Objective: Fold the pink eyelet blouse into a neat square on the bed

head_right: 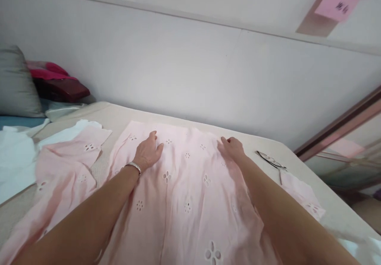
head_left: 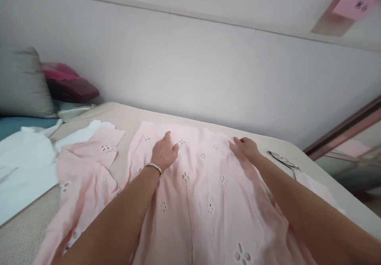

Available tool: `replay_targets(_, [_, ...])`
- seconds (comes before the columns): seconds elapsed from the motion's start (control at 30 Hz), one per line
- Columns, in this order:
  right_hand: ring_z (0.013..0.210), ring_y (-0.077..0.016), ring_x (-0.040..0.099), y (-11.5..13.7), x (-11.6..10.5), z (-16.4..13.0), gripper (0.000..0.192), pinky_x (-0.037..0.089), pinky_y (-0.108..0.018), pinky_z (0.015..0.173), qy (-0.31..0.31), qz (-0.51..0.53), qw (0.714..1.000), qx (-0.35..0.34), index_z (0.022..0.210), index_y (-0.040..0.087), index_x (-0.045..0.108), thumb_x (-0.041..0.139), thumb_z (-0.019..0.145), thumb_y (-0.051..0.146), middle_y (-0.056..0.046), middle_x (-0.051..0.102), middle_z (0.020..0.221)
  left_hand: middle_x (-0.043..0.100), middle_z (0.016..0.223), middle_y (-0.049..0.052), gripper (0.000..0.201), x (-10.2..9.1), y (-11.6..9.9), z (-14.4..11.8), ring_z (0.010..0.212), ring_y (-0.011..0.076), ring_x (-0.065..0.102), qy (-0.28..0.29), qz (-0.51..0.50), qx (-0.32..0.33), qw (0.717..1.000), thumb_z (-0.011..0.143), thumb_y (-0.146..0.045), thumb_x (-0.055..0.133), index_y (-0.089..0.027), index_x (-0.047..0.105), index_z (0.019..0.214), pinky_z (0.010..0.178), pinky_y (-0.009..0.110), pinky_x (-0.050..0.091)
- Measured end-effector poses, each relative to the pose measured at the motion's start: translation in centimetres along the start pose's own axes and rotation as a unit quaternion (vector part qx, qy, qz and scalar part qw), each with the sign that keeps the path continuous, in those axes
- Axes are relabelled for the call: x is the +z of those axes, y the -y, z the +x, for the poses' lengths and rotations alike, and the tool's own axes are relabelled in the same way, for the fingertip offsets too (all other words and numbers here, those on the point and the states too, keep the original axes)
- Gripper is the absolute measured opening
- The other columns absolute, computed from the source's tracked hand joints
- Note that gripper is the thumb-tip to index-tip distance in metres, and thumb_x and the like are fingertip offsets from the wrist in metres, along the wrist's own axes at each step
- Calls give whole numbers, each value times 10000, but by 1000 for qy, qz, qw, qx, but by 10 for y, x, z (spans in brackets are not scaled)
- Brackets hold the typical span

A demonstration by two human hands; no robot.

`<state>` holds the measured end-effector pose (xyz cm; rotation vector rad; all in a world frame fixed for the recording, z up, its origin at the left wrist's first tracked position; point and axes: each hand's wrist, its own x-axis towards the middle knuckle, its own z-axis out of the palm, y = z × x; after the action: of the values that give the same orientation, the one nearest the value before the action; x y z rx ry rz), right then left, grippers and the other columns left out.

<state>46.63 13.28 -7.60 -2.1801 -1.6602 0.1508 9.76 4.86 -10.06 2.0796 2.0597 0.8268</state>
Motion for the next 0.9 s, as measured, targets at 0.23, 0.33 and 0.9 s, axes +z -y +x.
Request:
replay_targets(0.23, [1018, -332, 640, 0, 14, 0, 443, 462, -377, 770, -16, -42, 998, 44, 1233, 141, 602, 586, 804, 252, -190, 680, 1134, 589, 1352, 159, 307, 3, 1, -1, 1352, 308, 438, 44, 92, 64, 993, 989, -381, 403, -183, 578, 1146, 1148, 551, 253])
replay_targets(0.33, [1039, -370, 634, 6, 14, -2, 426, 474, -436, 810, -21, -57, 996, 71, 1253, 100, 572, 517, 862, 260, -232, 664, 1135, 539, 1426, 161, 341, 5, 0, -2, 1385, 333, 381, 46, 108, 52, 992, 992, -395, 379, -192, 590, 1167, 1139, 620, 234])
replay_targets(0.9, [1482, -338, 254, 88, 64, -43, 617, 217, -586, 1163, 110, -87, 964, -226, 1529, 320, 372, 250, 1008, 626, -82, 303, 1630, 267, 1619, 242, 737, -2, 37, 9, 1486, 476, 181, 21, 168, -159, 973, 928, -645, 287, -150, 481, 1439, 1123, 731, 142])
